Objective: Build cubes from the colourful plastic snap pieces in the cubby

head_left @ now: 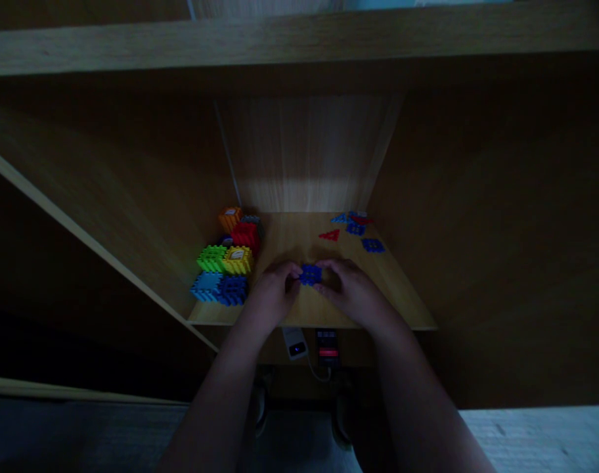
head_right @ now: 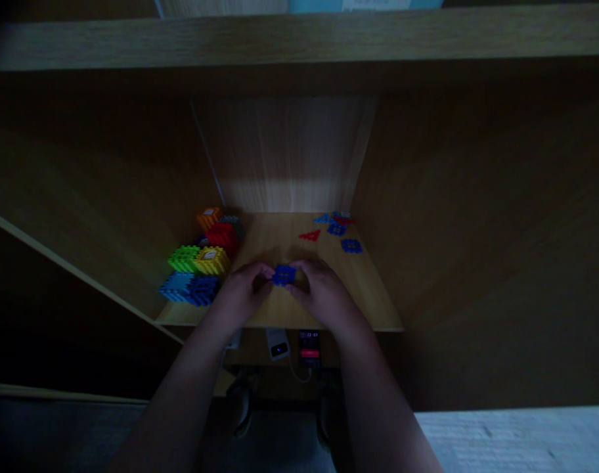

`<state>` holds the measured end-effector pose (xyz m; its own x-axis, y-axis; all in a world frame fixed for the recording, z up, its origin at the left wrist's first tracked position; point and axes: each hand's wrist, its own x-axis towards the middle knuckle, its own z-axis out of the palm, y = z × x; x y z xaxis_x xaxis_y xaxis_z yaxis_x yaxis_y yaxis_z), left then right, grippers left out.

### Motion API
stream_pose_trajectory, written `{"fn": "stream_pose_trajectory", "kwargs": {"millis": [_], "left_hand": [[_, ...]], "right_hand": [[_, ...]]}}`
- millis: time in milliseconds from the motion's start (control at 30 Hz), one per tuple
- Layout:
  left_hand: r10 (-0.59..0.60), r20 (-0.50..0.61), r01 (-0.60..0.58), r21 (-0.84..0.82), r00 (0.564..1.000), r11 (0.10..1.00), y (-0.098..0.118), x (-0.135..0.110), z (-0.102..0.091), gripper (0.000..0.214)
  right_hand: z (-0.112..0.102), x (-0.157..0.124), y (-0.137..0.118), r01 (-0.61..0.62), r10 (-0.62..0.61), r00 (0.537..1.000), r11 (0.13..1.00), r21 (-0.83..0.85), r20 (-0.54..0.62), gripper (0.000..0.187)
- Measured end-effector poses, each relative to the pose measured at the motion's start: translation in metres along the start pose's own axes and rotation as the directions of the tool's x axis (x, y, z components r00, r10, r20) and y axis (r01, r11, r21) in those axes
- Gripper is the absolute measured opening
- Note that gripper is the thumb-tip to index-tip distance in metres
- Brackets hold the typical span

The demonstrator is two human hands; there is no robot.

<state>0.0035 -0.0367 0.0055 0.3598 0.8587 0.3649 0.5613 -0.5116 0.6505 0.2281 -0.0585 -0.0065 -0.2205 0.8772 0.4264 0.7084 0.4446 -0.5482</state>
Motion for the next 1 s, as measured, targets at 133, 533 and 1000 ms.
{"fn": "stream_pose_trajectory", "kwargs": {"millis": [133,533,1000], "left_hand": [[-0.001,0.002,0.001,-0.030,1.000,1.000,-0.001,0.000,0.000,0.025],[0.014,-0.002,-0.014,-0.043,1.000,0.999,-0.003,0.000,-0.001,0.025],[0.035,-0.005,-0.035,-0.030,0.999,0.999,-0.004,-0.001,0.000,0.024]], "right_hand": [[0.002,0.000,0.001,0.017,-0.017,1.000,1.000,0.004,-0.009,0.033],[0.001,-0.002,0.022,-0.390,0.253,0.895,0.844,-0.368,-0.368,0.056],[-0.005,0.001,0.012,-0.531,0.373,0.841,0.709,-0.464,-0.392,0.048]]}}
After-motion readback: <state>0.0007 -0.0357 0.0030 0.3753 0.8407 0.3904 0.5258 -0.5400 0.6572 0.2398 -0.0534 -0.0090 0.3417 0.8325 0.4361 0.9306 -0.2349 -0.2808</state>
